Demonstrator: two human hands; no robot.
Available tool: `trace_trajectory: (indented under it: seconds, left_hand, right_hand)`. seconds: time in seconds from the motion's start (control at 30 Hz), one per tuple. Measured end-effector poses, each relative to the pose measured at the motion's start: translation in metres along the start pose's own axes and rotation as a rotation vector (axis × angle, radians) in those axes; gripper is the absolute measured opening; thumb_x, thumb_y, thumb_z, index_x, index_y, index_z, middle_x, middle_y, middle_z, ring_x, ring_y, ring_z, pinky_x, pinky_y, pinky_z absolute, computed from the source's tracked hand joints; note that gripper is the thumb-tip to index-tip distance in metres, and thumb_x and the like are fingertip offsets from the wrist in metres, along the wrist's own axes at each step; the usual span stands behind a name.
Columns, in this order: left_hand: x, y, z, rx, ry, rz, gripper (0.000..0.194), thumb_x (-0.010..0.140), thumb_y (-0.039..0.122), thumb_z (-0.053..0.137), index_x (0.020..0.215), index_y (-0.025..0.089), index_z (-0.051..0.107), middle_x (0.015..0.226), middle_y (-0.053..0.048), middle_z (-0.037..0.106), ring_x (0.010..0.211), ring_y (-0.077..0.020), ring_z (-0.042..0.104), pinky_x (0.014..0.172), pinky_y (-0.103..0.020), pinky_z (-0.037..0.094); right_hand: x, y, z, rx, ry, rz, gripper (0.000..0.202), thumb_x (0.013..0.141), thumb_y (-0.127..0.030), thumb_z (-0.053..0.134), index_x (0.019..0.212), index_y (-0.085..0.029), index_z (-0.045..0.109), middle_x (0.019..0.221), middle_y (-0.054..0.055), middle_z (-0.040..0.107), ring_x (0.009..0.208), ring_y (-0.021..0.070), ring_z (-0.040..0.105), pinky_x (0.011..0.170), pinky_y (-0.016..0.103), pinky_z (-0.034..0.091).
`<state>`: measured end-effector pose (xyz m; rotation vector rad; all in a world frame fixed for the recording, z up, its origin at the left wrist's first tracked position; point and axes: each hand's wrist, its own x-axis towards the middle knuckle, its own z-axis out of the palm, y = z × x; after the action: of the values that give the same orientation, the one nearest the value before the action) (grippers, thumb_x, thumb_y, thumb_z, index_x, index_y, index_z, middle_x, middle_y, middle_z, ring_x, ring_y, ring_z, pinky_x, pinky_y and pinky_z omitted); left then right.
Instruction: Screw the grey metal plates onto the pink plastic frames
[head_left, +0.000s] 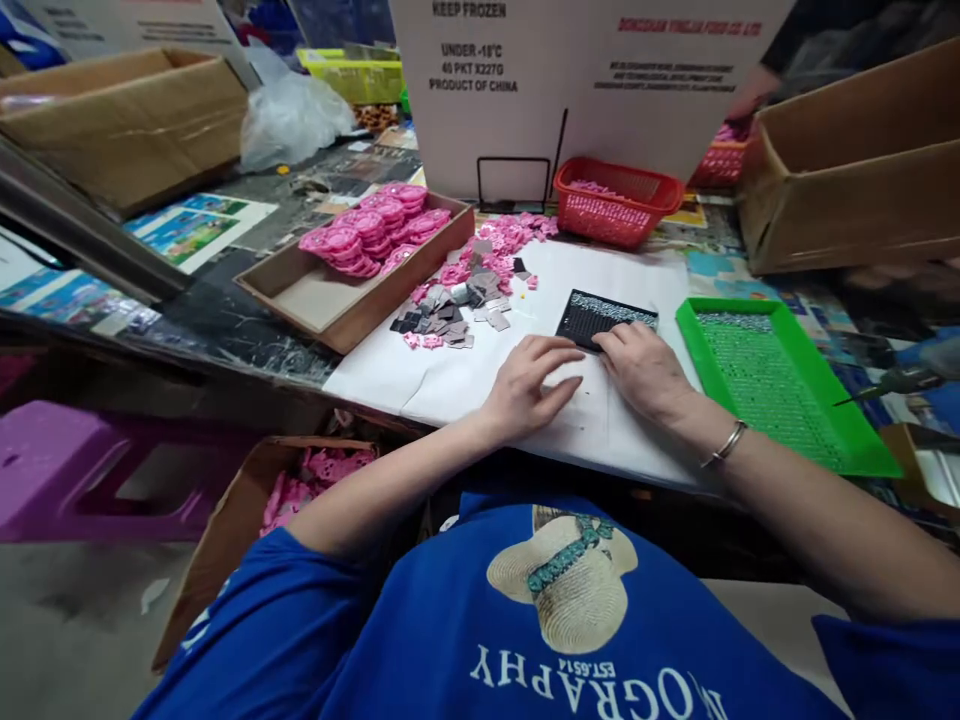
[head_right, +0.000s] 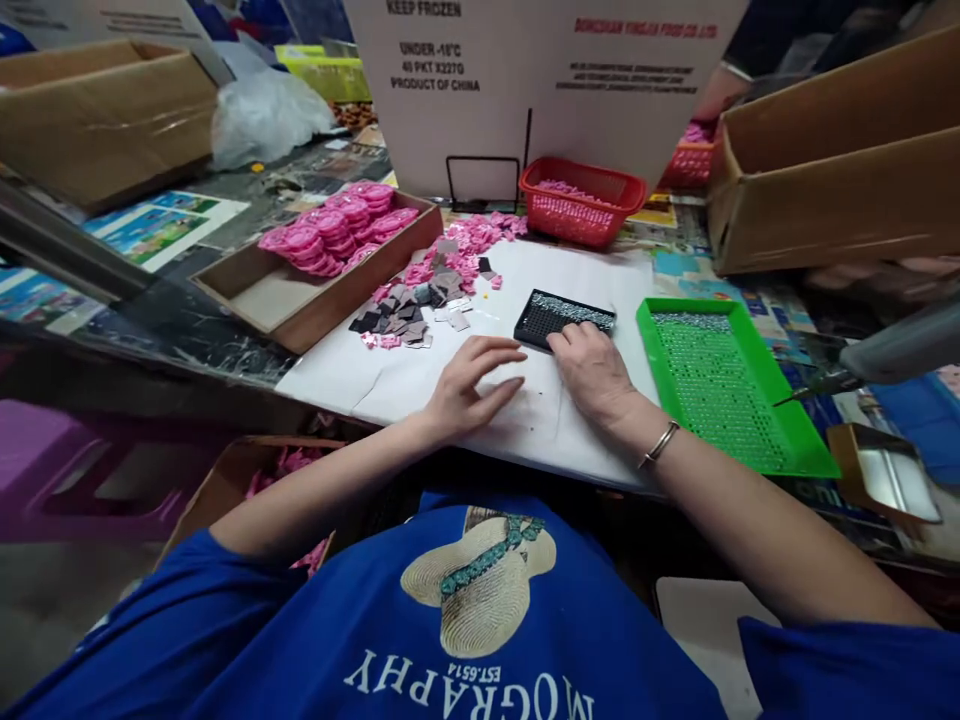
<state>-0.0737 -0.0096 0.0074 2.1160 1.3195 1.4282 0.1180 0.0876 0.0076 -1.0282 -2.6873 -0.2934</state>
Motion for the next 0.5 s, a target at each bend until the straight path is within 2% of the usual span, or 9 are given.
trace_trajectory:
  seconds: [0.03, 0.13, 0.27, 0.4, 0.5]
  left_hand:
    - [0.012, -0.006, 0.003, -0.025, 0.034, -0.034, 0.020, 0.092, 0.029, 0.059, 0.106, 0.018, 0.069, 0.112, -0.011, 0.069, 0.109, -0.0218, 0.062, 0.098, -0.036, 0.047]
    - [0.049, -0.032, 0.009, -0.123, 0.113, -0.224, 0.018, 0.088, 0.023, 0.060, 0.102, 0.018, 0.070, 0.106, -0.008, 0.071, 0.095, -0.0180, 0.064, 0.082, -0.029, 0.051]
    - [0.084, -0.066, 0.020, -0.170, 0.075, -0.414, 0.019, 0.083, 0.017, 0.064, 0.100, 0.014, 0.073, 0.108, -0.008, 0.071, 0.083, -0.0143, 0.063, 0.084, -0.028, 0.050]
    - [0.086, -0.081, 0.033, -0.197, 0.005, -0.452, 0.021, 0.081, 0.017, 0.066, 0.100, 0.011, 0.075, 0.101, -0.010, 0.074, 0.079, -0.0149, 0.063, 0.081, -0.029, 0.051]
    - [0.079, -0.082, 0.035, -0.246, -0.058, -0.450, 0.021, 0.085, 0.020, 0.064, 0.100, 0.012, 0.075, 0.099, -0.009, 0.076, 0.078, -0.0143, 0.065, 0.077, -0.027, 0.052]
  right_hand:
    - [0.000, 0.001, 0.000, 0.007, -0.008, 0.004, 0.030, 0.093, -0.013, 0.042, 0.102, -0.011, 0.071, 0.091, 0.016, 0.068, 0.089, 0.0281, 0.055, 0.076, 0.041, 0.048]
    - [-0.002, 0.002, -0.003, 0.050, -0.025, 0.014, 0.031, 0.092, -0.008, 0.041, 0.096, -0.011, 0.071, 0.089, 0.016, 0.068, 0.087, 0.0277, 0.055, 0.076, 0.041, 0.048]
    - [-0.022, -0.001, -0.011, 0.134, -0.040, -0.007, 0.026, 0.090, -0.006, 0.047, 0.094, -0.012, 0.072, 0.088, 0.012, 0.068, 0.086, 0.0263, 0.058, 0.078, 0.040, 0.050]
    - [-0.041, -0.006, -0.021, 0.246, -0.044, -0.032, 0.020, 0.093, -0.015, 0.051, 0.100, -0.015, 0.070, 0.091, 0.008, 0.070, 0.088, 0.0220, 0.062, 0.083, 0.035, 0.054]
    - [-0.037, -0.004, -0.020, 0.365, 0.026, 0.012, 0.025, 0.097, -0.019, 0.045, 0.111, -0.014, 0.066, 0.104, 0.010, 0.070, 0.099, 0.0213, 0.063, 0.092, 0.036, 0.053]
